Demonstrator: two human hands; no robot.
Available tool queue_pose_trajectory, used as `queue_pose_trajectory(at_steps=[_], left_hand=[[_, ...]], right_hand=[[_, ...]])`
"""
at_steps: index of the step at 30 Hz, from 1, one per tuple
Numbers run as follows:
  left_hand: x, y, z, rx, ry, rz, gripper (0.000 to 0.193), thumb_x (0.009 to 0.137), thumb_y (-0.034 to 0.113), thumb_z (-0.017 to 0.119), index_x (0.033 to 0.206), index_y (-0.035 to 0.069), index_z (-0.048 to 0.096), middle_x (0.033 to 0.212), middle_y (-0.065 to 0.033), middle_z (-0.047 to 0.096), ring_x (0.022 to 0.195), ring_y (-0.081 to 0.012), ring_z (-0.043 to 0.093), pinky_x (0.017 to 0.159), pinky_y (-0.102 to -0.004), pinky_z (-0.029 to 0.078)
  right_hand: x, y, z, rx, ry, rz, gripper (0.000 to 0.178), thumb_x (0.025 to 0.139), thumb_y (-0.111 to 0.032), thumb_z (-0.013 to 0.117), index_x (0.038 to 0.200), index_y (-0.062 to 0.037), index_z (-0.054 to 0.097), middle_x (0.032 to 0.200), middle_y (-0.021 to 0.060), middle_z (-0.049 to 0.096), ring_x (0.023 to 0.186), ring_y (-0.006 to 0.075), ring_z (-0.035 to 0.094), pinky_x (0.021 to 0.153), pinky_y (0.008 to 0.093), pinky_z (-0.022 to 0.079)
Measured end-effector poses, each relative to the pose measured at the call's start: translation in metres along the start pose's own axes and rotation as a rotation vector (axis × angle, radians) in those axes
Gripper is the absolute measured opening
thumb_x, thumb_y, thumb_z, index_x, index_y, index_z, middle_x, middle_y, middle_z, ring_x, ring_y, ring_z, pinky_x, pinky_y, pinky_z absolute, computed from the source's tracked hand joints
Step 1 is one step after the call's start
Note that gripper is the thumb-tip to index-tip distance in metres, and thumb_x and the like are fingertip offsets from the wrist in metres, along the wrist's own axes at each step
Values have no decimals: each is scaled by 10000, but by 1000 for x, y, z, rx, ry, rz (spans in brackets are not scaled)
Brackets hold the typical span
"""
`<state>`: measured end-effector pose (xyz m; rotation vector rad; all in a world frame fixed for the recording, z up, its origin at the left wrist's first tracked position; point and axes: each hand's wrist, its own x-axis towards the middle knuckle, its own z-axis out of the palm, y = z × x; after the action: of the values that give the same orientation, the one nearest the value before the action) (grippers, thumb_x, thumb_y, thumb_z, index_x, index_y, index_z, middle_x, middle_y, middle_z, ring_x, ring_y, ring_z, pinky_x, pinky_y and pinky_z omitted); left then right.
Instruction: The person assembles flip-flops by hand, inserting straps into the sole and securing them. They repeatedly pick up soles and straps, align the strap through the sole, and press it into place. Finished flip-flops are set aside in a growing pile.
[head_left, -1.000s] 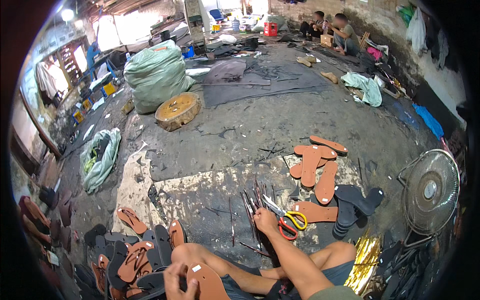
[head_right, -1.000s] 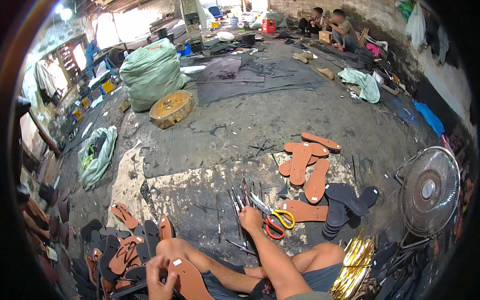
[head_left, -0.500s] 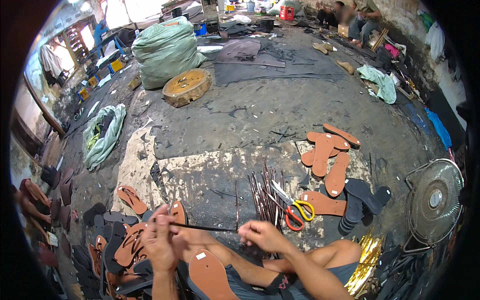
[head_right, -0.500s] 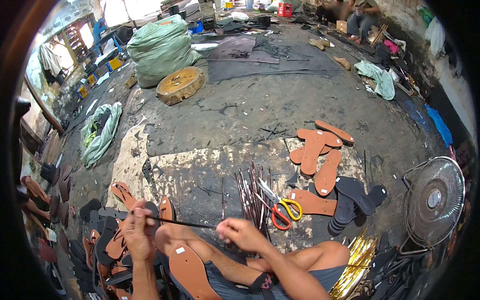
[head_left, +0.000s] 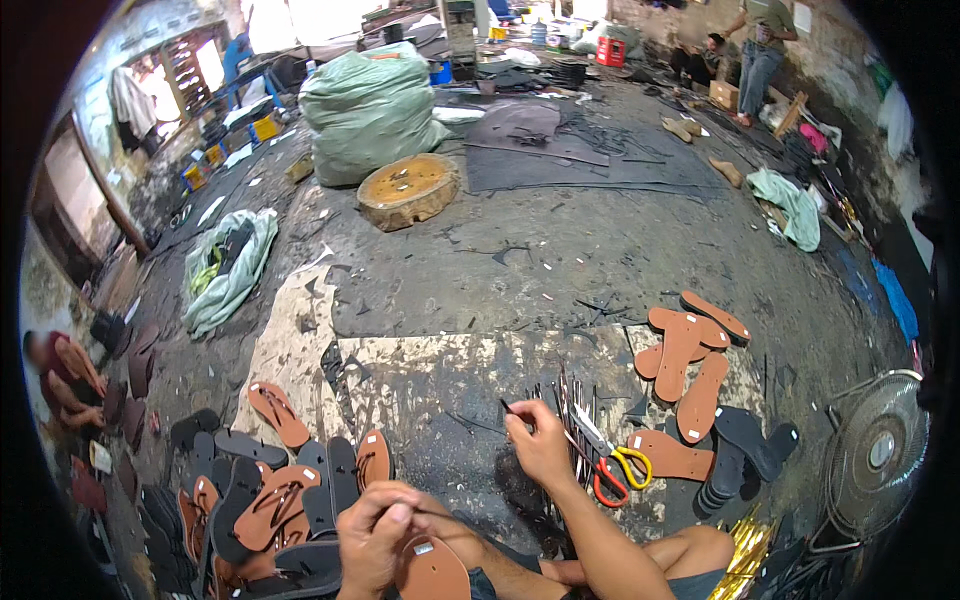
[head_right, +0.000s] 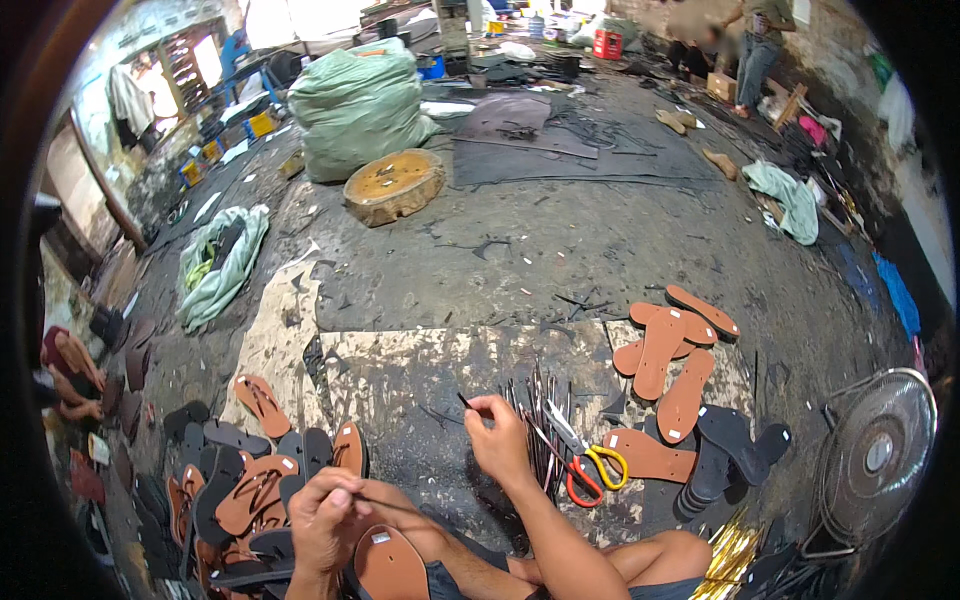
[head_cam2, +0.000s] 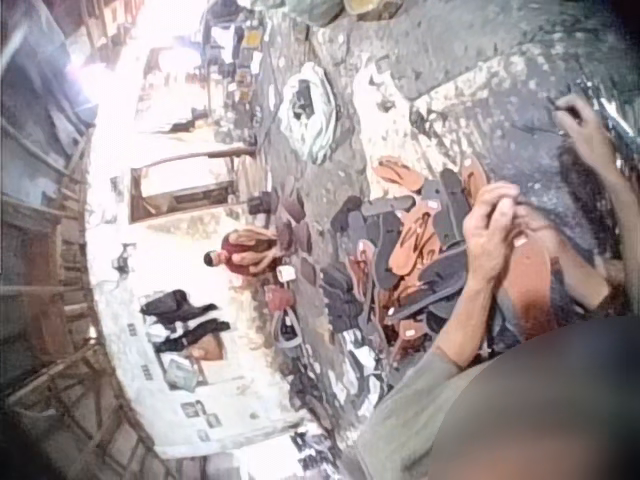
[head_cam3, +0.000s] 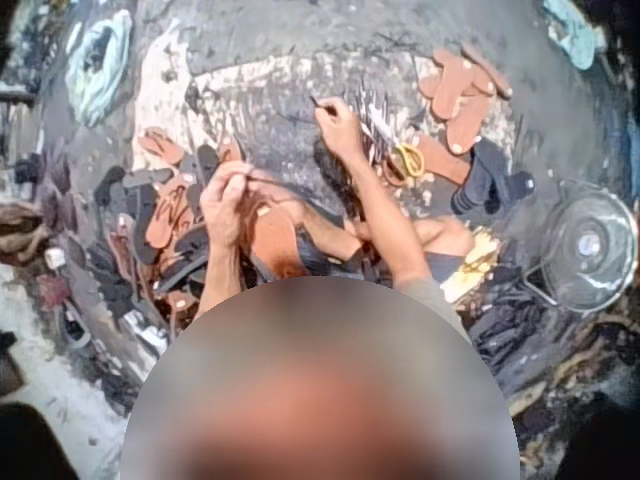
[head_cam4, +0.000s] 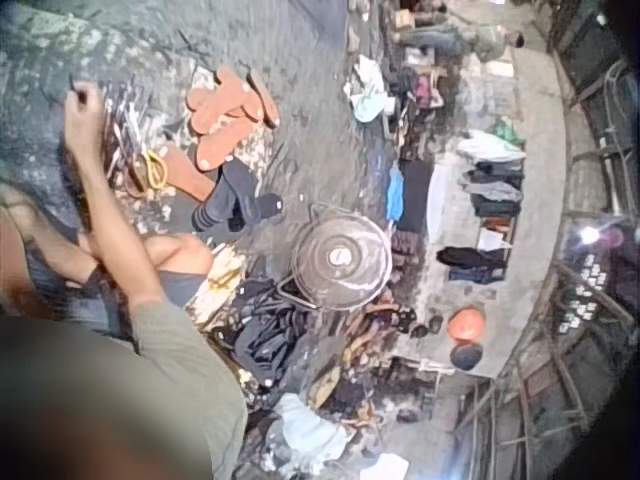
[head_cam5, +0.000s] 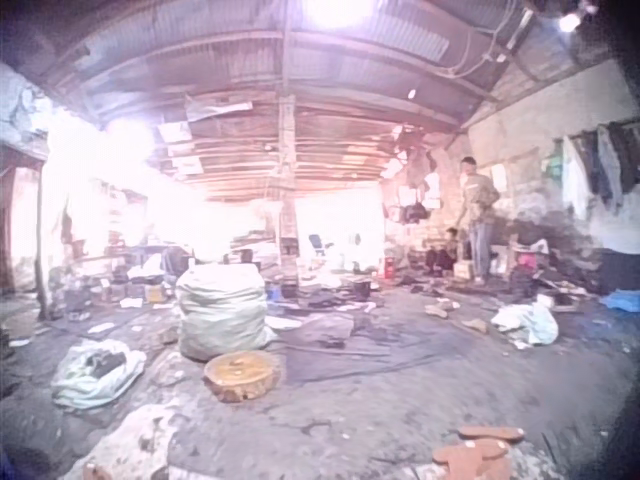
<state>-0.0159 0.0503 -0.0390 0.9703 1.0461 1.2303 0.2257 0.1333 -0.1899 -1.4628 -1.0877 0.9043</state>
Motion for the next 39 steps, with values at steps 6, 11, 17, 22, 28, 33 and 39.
queue_pose_trajectory(at_steps=[6, 11, 17, 22, 28, 33, 39], left_hand=[[-10, -3, 43, 117, -160, 164, 136, 955, -24, 729, 1089, -42, 726, 1046, -112, 716, 875, -145, 704, 787, -277, 583], [-42, 7, 54, 53, -251, 141, 330, 989, -28, 697, 1319, -14, 698, 1191, -125, 727, 1088, -159, 686, 950, -264, 542], [-66, 15, 61, 95, -290, 120, 413, 999, -20, 690, 1409, -12, 637, 1223, -117, 736, 1133, -157, 682, 998, -284, 539], [-74, 15, 65, 32, -303, 122, 374, 990, -42, 687, 1362, -5, 676, 1203, -134, 739, 1128, -182, 699, 989, -304, 566], [-74, 2, 61, 197, -283, 140, 308, 991, 35, 717, 1299, 19, 730, 1231, -118, 725, 1163, -188, 668, 970, -321, 559], [-57, -4, 3, 800, -149, 326, 488, 886, 265, 791, 1319, 53, 714, 1407, -190, 588, 1259, -347, 560, 1065, -457, 427], [-89, -17, -27, 1447, -354, 290, 734, 803, 435, 857, 1379, 46, 622, 1475, -241, 510, 1432, -454, 408, 1154, -579, 304]], right_hand=[[-114, -146, -63, 64, -42, -105, 216, 982, -72, 724, 1189, -33, 773, 1040, 90, 727, 887, 137, 676, 769, 270, 540], [-159, -184, -69, 14, -24, -366, 173, 921, 11, 761, 1093, -6, 758, 1033, 104, 735, 912, 161, 690, 787, 278, 549], [-185, -196, -64, -25, 38, -486, 233, 927, 37, 730, 1156, -3, 744, 1071, 128, 716, 963, 261, 703, 837, 328, 575], [-196, -198, -73, -101, 47, -537, 273, 890, 52, 751, 1158, -5, 744, 1051, 158, 706, 923, 295, 704, 806, 347, 572], [-194, -188, -71, -23, -33, -377, 216, 885, -22, 791, 1098, -12, 755, 1022, 141, 742, 900, 267, 737, 793, 346, 589], [-200, -203, -114, 384, -104, -239, 51, 894, 24, 758, 933, 25, 726, 950, 112, 757, 831, 137, 725, 731, 310, 594], [-201, -260, -172, 735, -820, -862, 228, 876, 7, 777, 1102, -22, 757, 1057, 167, 728, 906, 291, 726, 791, 372, 595]])
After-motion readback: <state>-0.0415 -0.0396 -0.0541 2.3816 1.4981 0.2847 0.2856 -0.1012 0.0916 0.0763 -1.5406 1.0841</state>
